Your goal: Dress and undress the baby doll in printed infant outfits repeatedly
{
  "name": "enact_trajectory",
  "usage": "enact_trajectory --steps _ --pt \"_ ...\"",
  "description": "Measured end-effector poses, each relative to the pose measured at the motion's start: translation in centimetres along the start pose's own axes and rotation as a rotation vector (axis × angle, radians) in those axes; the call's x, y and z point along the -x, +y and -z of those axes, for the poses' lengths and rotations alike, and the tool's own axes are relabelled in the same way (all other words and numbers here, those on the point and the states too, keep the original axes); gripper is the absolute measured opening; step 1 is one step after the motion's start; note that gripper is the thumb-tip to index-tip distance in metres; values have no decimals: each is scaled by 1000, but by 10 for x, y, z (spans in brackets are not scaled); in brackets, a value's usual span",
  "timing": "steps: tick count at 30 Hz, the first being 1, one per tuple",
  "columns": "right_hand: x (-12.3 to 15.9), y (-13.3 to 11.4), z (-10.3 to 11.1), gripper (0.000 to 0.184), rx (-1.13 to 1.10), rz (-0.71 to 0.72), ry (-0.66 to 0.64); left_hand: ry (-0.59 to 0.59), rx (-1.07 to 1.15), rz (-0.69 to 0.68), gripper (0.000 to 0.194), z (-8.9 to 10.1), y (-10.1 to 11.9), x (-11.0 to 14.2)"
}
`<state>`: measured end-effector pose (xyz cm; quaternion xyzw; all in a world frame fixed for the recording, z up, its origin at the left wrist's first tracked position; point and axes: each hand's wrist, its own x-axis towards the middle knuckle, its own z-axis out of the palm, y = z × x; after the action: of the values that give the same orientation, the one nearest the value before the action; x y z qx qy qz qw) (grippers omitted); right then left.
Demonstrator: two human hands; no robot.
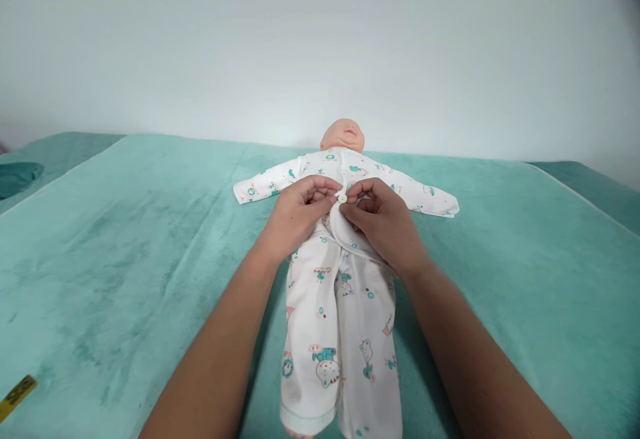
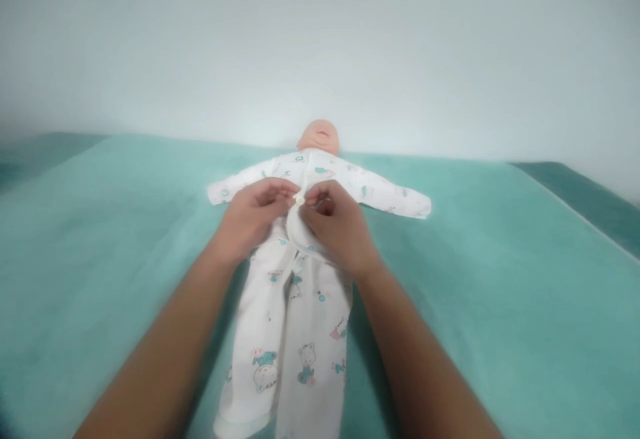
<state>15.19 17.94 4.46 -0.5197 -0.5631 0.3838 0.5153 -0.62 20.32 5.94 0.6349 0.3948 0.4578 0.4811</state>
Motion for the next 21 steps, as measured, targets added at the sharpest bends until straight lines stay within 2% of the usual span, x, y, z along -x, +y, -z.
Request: enact_trajectory --steps 3,6,9,11,15,18,20,21 --pt "1 0 1 16 -102 17 0 16 -46 -58 21 -1 -3 -1" --pt "1 1 2 14 -172 12 43 60 -221 -210 28 -2 -9 -1" --pt "2 1 1 11 -165 21 74 71 -368 -381 36 -2 -18 -3" --pt "4 1 -1 10 -116 34 74 76 -415 -429 37 -3 -22 -5" --pt "5 3 0 11 -23 58 104 158 -532 -451 36 4 -26 -7" --pt "-4 18 8 15 102 160 271 251 -697 -431 35 17 -36 -12" --pt "-18 35 15 31 273 224 352 294 -830 -347 37 26 -50 -17" --pt "-26 46 18 43 360 221 348 295 -901 -282 41 29 -58 -20"
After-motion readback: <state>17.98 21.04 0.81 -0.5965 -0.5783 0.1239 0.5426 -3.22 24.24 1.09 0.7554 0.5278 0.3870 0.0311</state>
